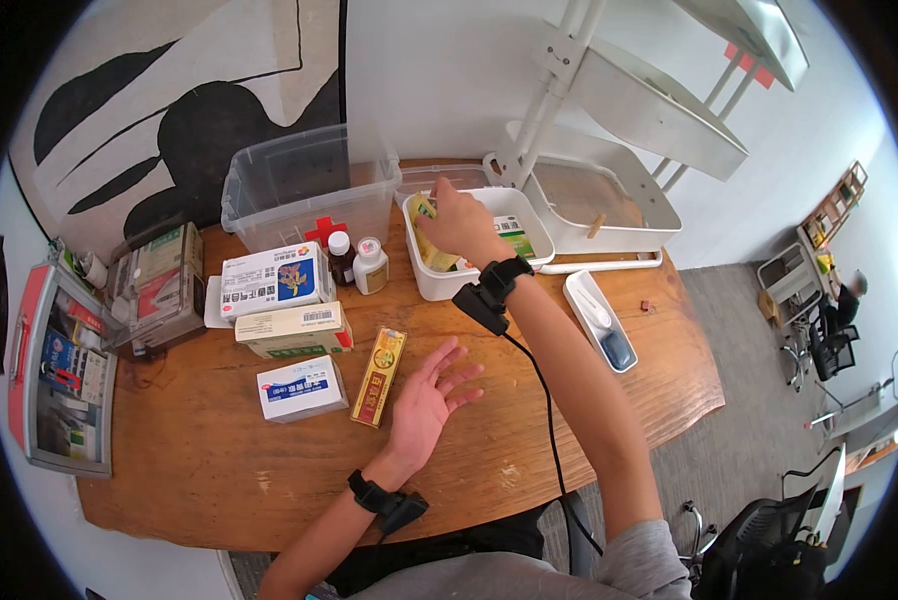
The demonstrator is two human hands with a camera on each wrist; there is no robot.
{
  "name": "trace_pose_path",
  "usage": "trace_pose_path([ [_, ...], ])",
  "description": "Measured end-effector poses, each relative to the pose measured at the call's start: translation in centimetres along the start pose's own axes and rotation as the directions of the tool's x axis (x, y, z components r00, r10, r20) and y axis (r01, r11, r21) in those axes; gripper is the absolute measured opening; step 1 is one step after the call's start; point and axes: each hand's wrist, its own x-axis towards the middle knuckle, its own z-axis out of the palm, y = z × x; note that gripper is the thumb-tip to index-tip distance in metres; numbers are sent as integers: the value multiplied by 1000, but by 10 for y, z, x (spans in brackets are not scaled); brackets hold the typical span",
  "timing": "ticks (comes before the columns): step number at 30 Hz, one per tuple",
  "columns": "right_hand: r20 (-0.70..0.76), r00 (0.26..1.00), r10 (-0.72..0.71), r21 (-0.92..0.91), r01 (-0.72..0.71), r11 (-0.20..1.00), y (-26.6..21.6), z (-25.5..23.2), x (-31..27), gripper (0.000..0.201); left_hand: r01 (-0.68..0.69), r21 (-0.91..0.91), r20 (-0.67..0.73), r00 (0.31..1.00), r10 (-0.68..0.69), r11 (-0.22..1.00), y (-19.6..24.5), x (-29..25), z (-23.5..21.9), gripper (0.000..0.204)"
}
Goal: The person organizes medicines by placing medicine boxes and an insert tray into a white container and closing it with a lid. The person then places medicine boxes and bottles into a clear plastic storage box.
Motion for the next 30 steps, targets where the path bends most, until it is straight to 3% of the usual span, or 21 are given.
trace_pose_path([
  [15,-33,999,-14,-144,9,989,3,24,7,43,-9,22,8,1000,8,1000,2,0,-1,65],
  [18,90,996,19,-53,-14,999,5,17,9,49,-7,10,-4,1000,7,1000,1,1,-5,65],
  [20,348,930,117,88,-156,984,-7,-11,3,60,-4,5,-10,1000,4,1000,3,0,-3,65],
  [24,388,921,41,253,-150,956,-4,-34,-8,64,0,-6,-14,1000,0,1000,2,1,-6,65],
  [26,342,938,-61,153,8,988,9,-39,-7,76,2,-4,-28,1000,-2,1000,3,1,-7,65],
  [27,345,937,-60,153,7,988,16,-39,-8,76,8,-2,-39,999,-8,1000,3,0,-6,66],
  [29,353,913,-207,81,191,978,14,-50,-17,87,17,4,-52,999,-17,1000,6,-2,-3,66],
  [30,353,913,-203,79,187,979,10,-57,-18,87,26,12,-62,998,-26,1000,7,-2,-1,66],
])
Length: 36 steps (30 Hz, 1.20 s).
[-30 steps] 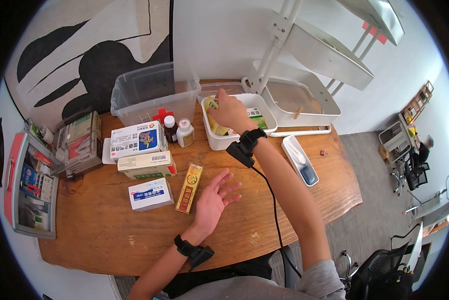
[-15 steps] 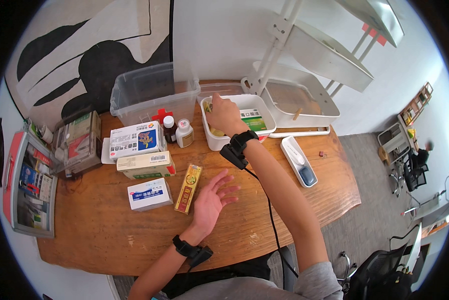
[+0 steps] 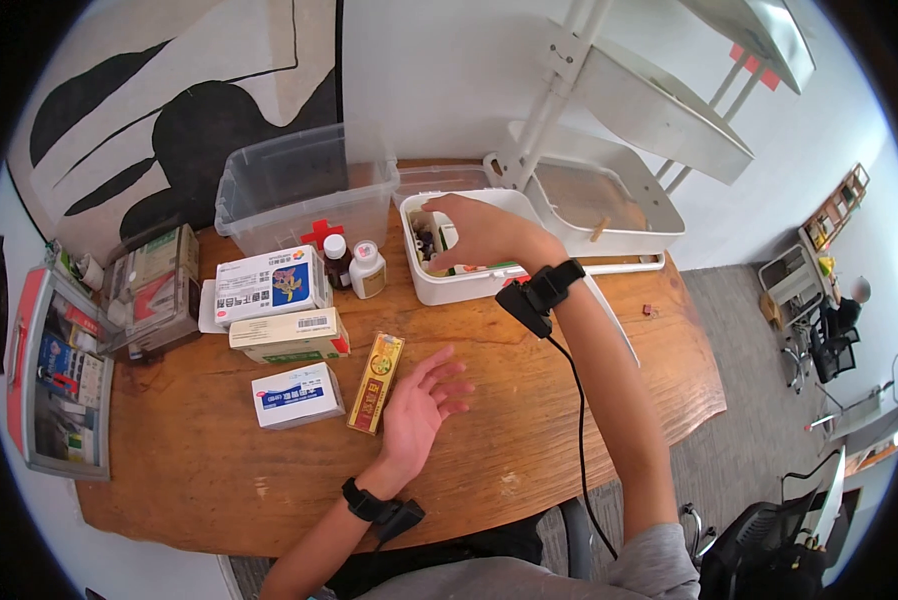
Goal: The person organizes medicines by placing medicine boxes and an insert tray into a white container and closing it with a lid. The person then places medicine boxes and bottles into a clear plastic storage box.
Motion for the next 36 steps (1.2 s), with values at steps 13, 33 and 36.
trace_pose_path([
  [13,122,983,-140,-119,155,981,14,5,22,102,9,-31,-38,999,-10,999,2,1,0,63],
  [33,96,986,-137,-161,152,975,2,12,25,91,17,-133,-56,998,-25,991,1,1,-2,46],
  [36,162,980,-113,-145,137,980,-4,3,24,93,21,-130,-52,998,-28,991,2,1,-3,45],
])
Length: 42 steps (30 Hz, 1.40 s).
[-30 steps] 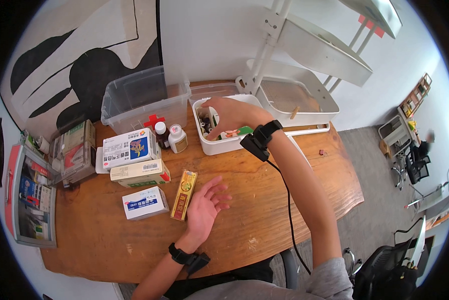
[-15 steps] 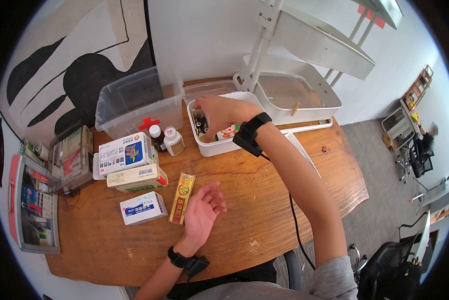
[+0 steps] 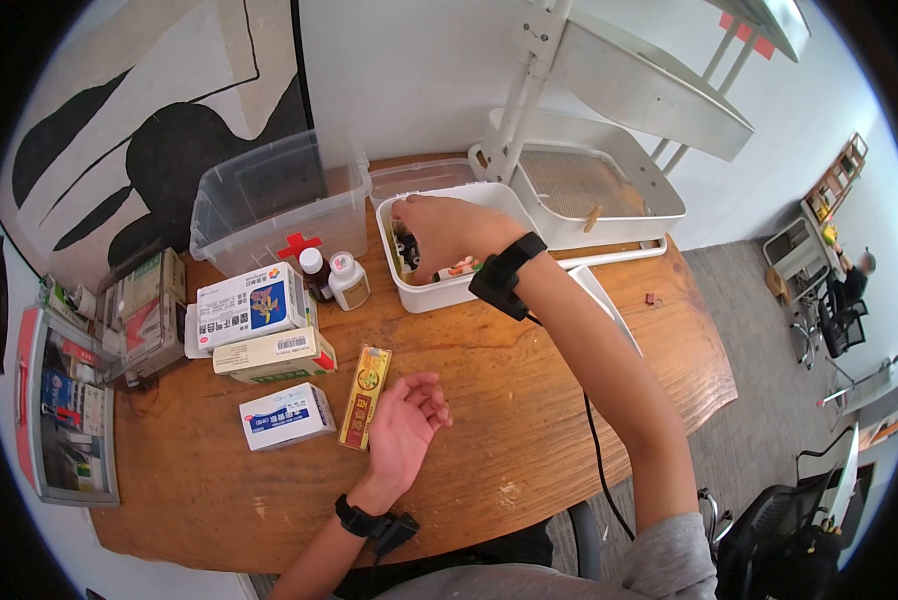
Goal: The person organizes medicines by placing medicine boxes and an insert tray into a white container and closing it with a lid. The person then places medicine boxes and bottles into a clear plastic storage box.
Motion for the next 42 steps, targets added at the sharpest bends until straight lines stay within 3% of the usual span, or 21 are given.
trace_pose_path([
  [6,124,986,110,44,-116,992,5,-20,4,109,-14,-12,4,1000,14,1000,-1,0,-1,45],
  [10,146,985,95,25,-100,995,6,-21,9,111,-12,-23,-4,1000,12,1000,0,0,-1,44],
  [18,112,990,82,-41,-78,996,-3,-15,11,96,3,-34,-28,1000,-4,999,-2,0,-1,43],
  [30,125,990,70,-71,-62,996,2,-11,8,96,0,-79,5,1000,1,997,-5,2,-7,44],
  [33,53,997,60,-60,-57,997,-17,-23,1,94,-1,-42,-17,1000,0,999,-3,0,-3,42],
  [39,115,990,83,-37,-80,996,-14,-18,12,87,9,-42,-29,1000,-10,999,-2,0,-2,42],
  [42,64,996,65,-23,-64,998,-9,-12,15,79,5,-58,-14,1000,-6,998,-3,2,-4,42],
])
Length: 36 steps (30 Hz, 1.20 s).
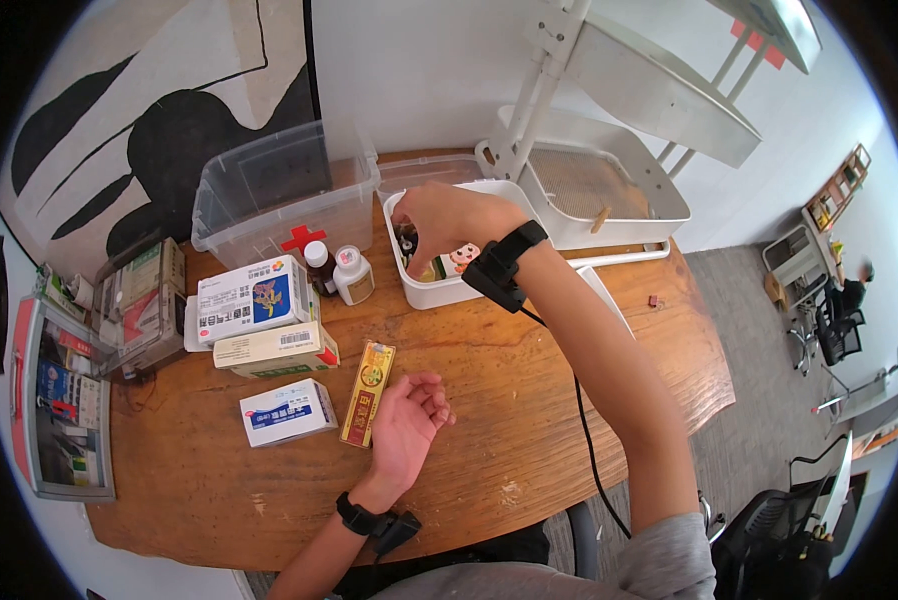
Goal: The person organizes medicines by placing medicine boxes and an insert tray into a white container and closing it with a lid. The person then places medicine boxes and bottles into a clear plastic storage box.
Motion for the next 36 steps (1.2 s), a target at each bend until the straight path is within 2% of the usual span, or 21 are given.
trace_pose_path([
  [4,-40,998,-39,63,41,997,9,6,0,77,1,-6,-16,1000,-1,1000,2,0,-1,41],
  [9,-12,999,-51,152,52,987,23,15,4,88,-1,-2,-33,999,1,1000,-1,2,0,41],
  [13,-2,1000,-14,94,14,996,11,8,-11,87,3,2,16,1000,-3,1000,-3,3,-5,41],
  [15,-94,995,9,168,7,986,4,-3,-33,85,-8,5,8,1000,8,1000,-3,1,-3,41],
  [16,-220,976,9,264,51,963,9,-4,-45,70,-1,2,9,1000,1,1000,-3,1,-3,41],
  [17,-211,977,17,264,40,964,9,-7,-61,70,-13,4,-9,1000,13,1000,-2,1,-2,40],
  [18,-415,908,63,307,74,949,8,-12,-81,58,-25,1,-21,999,25,1000,-2,1,-1,40],
  [19,-598,793,116,329,110,938,10,-16,-104,48,-14,-19,-5,1000,14,1000,-3,2,1,40],
  [21,-623,755,203,273,-33,961,15,-17,-152,37,-10,-31,-78,997,7,999,-4,2,0,39],
  [23,-512,758,405,234,-330,914,26,-2,-190,37,-1,-54,-73,997,-3,999,-4,1,1,39],
  [25,-393,757,522,86,-535,840,44,30,-220,47,2,12,-69,998,-1,1000,-4,-2,3,39],
  [26,-391,757,524,87,-536,840,58,51,-231,47,5,13,-70,998,-4,1000,-5,-2,2,39],
  [28,-347,693,632,-1,-674,739,86,92,-242,63,13,26,-77,997,-11,1000,-5,-1,2,36],
  [29,-347,692,633,3,-674,739,92,103,-243,63,14,31,-77,997,-12,999,-6,-1,1,36],
  [31,-245,611,753,111,-753,648,100,118,-244,74,11,16,-68,998,-9,1000,-7,1,0,33],
  [32,-247,609,754,119,-753,647,104,125,-246,74,11,24,-66,998,-10,1000,-7,2,-1,33],
  [34,-360,622,696,128,-706,697,110,134,-247,76,10,21,-68,998,-8,1000,-6,3,-1,31],
  [36,-359,625,693,137,-700,701,116,135,-247,76,13,28,-65,998,-11,1000,-5,2,0,31],
])
